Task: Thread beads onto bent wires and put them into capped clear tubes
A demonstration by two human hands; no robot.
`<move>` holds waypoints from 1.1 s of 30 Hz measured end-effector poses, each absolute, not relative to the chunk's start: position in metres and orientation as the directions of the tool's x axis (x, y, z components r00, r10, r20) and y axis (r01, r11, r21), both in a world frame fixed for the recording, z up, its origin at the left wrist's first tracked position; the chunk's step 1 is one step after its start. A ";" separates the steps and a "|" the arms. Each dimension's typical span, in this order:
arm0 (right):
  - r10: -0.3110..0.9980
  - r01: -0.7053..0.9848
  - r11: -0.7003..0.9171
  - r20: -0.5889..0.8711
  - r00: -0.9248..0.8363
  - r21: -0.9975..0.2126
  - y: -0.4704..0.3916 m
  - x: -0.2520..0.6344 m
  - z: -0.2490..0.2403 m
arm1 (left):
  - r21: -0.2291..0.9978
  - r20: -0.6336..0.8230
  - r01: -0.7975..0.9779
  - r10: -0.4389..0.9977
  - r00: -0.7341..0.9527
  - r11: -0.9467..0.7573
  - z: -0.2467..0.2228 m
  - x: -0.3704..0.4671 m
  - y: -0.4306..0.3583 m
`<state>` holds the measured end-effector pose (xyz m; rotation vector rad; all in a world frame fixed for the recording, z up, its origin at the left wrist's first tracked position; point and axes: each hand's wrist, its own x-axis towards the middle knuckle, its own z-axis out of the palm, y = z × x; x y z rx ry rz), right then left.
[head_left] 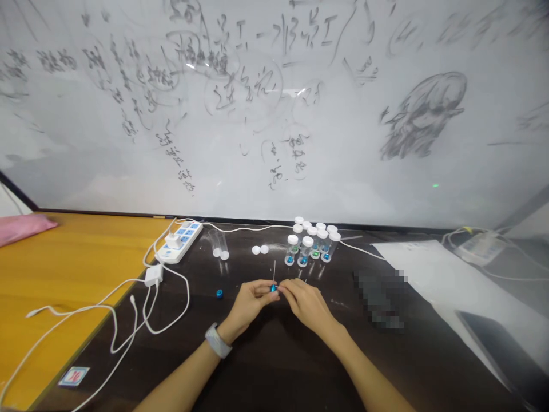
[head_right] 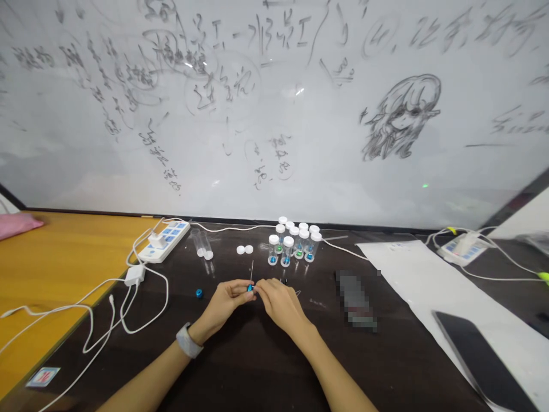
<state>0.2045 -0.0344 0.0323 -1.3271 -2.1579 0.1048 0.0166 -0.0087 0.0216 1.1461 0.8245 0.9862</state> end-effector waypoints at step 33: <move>0.771 0.596 0.578 0.612 -0.175 -0.558 -0.026 0.213 0.023 | 0.948 -0.023 -0.299 0.958 0.285 0.112 0.021 0.011 -0.001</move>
